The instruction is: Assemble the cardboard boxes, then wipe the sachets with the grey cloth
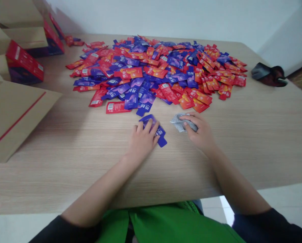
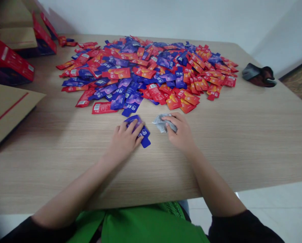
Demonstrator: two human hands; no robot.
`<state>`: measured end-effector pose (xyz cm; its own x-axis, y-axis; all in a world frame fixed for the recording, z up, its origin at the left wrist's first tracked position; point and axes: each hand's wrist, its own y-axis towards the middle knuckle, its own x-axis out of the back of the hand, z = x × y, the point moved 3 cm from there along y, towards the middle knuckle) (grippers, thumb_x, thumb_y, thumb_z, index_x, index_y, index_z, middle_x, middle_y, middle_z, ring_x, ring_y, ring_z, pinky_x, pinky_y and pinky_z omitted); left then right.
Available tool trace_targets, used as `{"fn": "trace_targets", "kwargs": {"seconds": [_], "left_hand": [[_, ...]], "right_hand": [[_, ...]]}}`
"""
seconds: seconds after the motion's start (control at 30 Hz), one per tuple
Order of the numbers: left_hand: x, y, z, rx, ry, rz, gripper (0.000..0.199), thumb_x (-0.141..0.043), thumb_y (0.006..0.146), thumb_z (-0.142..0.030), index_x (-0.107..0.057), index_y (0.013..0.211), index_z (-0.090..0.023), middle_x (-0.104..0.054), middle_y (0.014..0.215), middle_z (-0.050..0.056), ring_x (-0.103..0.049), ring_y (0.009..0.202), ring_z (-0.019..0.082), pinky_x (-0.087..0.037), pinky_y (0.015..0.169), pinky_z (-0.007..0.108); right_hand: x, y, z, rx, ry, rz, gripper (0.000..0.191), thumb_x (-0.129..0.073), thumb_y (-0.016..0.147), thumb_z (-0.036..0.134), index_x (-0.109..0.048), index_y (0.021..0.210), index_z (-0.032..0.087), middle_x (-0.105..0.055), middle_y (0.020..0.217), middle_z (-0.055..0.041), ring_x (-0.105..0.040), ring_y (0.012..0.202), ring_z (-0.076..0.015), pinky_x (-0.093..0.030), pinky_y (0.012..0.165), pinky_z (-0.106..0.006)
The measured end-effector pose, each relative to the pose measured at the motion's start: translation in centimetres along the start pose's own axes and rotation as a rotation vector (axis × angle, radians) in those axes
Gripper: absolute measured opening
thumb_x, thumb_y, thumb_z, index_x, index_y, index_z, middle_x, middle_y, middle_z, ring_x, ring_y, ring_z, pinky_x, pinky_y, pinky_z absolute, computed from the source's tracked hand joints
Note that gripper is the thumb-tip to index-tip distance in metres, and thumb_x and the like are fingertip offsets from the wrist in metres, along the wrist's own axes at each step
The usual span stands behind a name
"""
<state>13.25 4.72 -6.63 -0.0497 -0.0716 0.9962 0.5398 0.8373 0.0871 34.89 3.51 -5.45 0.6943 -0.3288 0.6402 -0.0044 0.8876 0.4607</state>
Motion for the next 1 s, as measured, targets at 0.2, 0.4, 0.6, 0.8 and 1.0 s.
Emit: {"fn": "trace_targets", "kwargs": {"seconds": [0.2, 0.4, 0.6, 0.8, 1.0], "left_hand": [[1.1, -3.4, 0.6, 0.287, 0.082, -0.010, 0.059, -0.043, 0.094, -0.056, -0.055, 0.134, -0.015, -0.059, 0.118, 0.021, -0.052, 0.112, 0.039, -0.042, 0.090, 0.054], [-0.6, -4.5, 1.3, 0.131, -0.059, -0.025, 0.067, -0.037, 0.097, -0.051, -0.034, 0.150, -0.009, -0.036, 0.156, 0.018, -0.028, 0.144, 0.036, -0.027, 0.112, 0.055], [-0.1, -4.8, 0.9, 0.155, -0.072, 0.022, 0.069, -0.043, 0.096, -0.051, -0.034, 0.149, -0.008, -0.038, 0.155, 0.018, -0.035, 0.139, 0.038, -0.036, 0.106, 0.055], [0.8, -4.7, 2.4, 0.060, -0.095, 0.062, 0.065, -0.053, 0.093, -0.048, -0.040, 0.147, -0.015, -0.041, 0.153, 0.016, -0.040, 0.134, 0.036, -0.042, 0.100, 0.051], [2.5, -3.9, 3.8, -0.041, -0.082, 0.021, 0.040, -0.046, 0.097, -0.047, -0.069, 0.109, -0.018, -0.067, 0.107, 0.012, -0.060, 0.102, 0.029, -0.046, 0.084, 0.043]], "right_hand": [[-0.7, 0.0, 0.9, -0.011, 0.006, 0.043, 0.027, -0.054, 0.087, 0.017, -0.071, 0.107, 0.023, -0.063, 0.110, -0.0081, -0.060, 0.106, -0.0239, -0.048, 0.096, -0.043], [-3.6, -1.5, 5.3, 0.154, -0.107, 0.143, 0.037, -0.051, 0.088, 0.012, -0.070, 0.116, 0.027, -0.060, 0.121, -0.0090, -0.055, 0.111, -0.0257, -0.049, 0.095, -0.045], [-5.2, -2.9, 5.5, 0.197, -0.328, 0.377, 0.037, -0.057, 0.082, 0.008, -0.075, 0.107, 0.029, -0.063, 0.118, -0.0066, -0.055, 0.105, -0.0268, -0.049, 0.090, -0.046], [-4.5, -2.6, 5.0, 0.199, -0.245, 0.336, 0.040, -0.054, 0.085, 0.012, -0.070, 0.119, 0.025, -0.063, 0.120, -0.0085, -0.056, 0.109, -0.0268, -0.049, 0.093, -0.046], [-4.0, -1.7, 4.7, 0.071, -0.010, 0.265, 0.032, -0.054, 0.087, 0.014, -0.072, 0.111, 0.025, -0.064, 0.114, -0.0066, -0.061, 0.107, -0.0230, -0.050, 0.094, -0.042]]}}
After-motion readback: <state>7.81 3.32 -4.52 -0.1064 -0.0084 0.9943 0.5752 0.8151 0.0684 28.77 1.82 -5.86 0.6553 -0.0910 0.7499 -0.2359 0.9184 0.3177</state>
